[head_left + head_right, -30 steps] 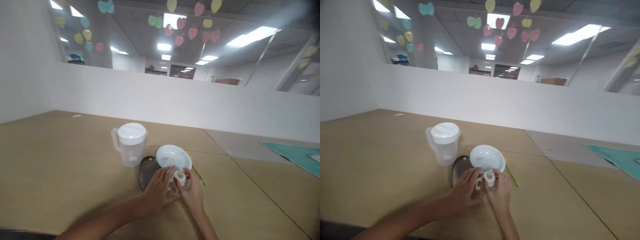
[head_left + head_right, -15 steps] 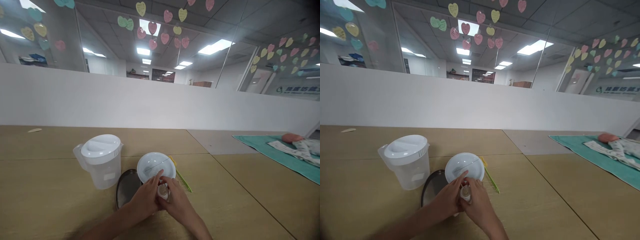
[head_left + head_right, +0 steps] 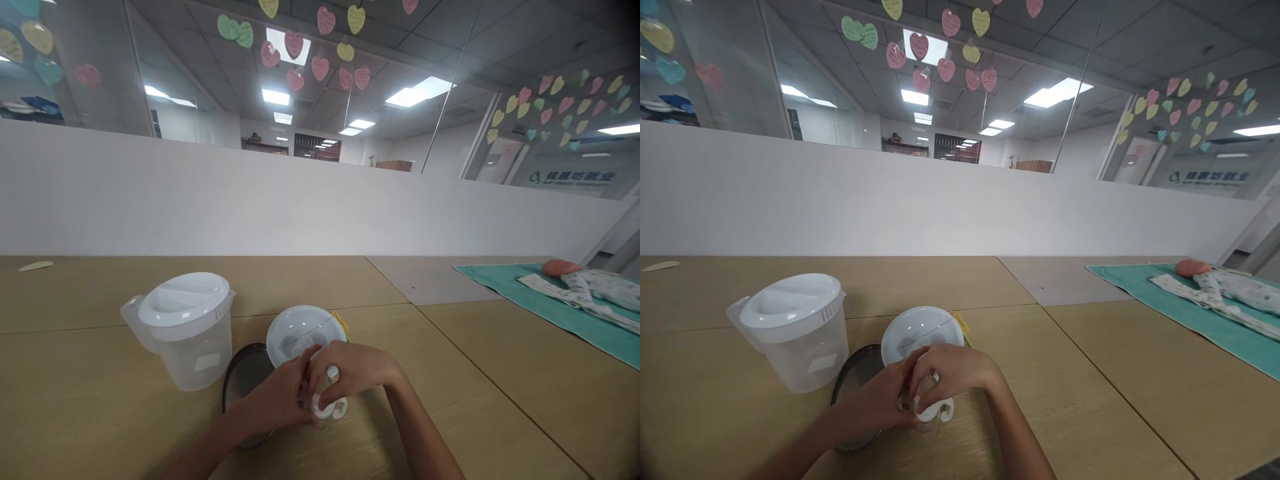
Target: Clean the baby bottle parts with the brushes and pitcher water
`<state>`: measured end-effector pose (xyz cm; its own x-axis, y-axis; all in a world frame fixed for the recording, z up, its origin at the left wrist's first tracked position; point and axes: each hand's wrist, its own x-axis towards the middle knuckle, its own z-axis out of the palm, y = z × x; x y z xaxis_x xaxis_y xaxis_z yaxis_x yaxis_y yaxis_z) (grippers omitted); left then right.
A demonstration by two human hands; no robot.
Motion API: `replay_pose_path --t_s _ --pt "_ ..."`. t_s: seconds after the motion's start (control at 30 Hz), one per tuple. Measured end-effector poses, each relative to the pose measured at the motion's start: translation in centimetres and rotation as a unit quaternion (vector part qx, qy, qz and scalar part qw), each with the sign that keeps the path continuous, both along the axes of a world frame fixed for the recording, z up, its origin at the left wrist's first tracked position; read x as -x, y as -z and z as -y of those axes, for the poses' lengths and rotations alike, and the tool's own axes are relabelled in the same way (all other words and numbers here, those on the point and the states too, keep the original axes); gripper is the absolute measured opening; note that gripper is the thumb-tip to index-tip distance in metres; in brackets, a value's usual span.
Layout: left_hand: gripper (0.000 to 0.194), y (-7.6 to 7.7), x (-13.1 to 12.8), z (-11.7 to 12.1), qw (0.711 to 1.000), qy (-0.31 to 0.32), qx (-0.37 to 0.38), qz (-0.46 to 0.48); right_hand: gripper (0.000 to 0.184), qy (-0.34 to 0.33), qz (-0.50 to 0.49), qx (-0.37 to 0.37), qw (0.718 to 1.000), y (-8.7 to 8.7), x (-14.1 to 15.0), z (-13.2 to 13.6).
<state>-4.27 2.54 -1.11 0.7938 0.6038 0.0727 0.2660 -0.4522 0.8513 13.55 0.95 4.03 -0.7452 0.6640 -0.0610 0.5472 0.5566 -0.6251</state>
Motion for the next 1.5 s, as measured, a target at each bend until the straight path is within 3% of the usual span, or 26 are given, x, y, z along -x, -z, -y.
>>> replay_pose_path --t_s 0.1,0.17,0.23,0.33,0.53,0.6,0.7,0.8,0.97,1.1,1.23,1.4,1.5 --pt "0.075 -0.4 0.0 0.1 1.000 0.003 -0.006 -0.013 0.012 0.075 0.021 -0.043 0.996 -0.6 0.6 0.2" --pt "0.075 -0.5 0.1 0.1 0.998 -0.015 -0.021 -0.052 0.013 0.157 0.081 -0.079 0.981 -1.0 1.0 0.5" --pt "0.078 -0.6 0.1 0.2 0.996 -0.027 -0.030 -0.075 0.010 0.188 0.116 -0.097 0.971 -1.3 1.3 0.9" --pt "0.070 -0.9 0.0 0.4 0.998 -0.018 -0.021 -0.057 0.004 0.171 0.123 -0.111 0.971 -1.3 1.5 1.3" --pt "0.072 -1.1 -0.1 0.5 0.998 -0.007 -0.033 -0.053 0.025 0.091 0.046 -0.149 0.984 -1.5 0.8 1.7" --pt "0.074 -1.3 0.0 0.5 0.998 0.000 -0.045 -0.054 0.027 0.097 0.018 -0.150 0.984 -2.1 0.5 2.1" --pt "0.093 -1.9 0.3 0.4 0.997 0.010 -0.064 -0.043 0.022 0.132 -0.036 -0.174 0.975 -3.1 0.0 2.8" --pt "0.100 -3.2 0.4 0.3 0.998 -0.013 -0.050 -0.025 0.015 0.184 -0.117 -0.195 0.956 -3.8 -0.8 3.4" --pt "0.035 -5.6 -0.6 0.2 0.995 -0.080 -0.049 0.039 0.007 0.259 -0.261 -0.244 0.898 -3.7 -2.2 3.2" --pt "0.027 -6.5 -1.4 0.0 0.989 -0.113 -0.068 0.068 0.007 0.296 -0.341 -0.253 0.856 -3.3 -2.5 2.8" --pt "0.029 -6.0 -1.4 -0.8 0.984 -0.140 -0.078 0.080 0.010 0.310 -0.373 -0.253 0.837 -3.1 -2.7 2.6" --pt "0.024 -4.3 -1.2 -2.1 0.977 -0.180 -0.099 0.064 0.009 0.372 -0.410 -0.308 0.774 -3.2 -3.9 2.2" --pt "0.024 -3.0 -1.7 -2.9 0.972 -0.183 -0.142 0.030 0.010 0.384 -0.406 -0.304 0.771 -3.2 -4.5 1.9"
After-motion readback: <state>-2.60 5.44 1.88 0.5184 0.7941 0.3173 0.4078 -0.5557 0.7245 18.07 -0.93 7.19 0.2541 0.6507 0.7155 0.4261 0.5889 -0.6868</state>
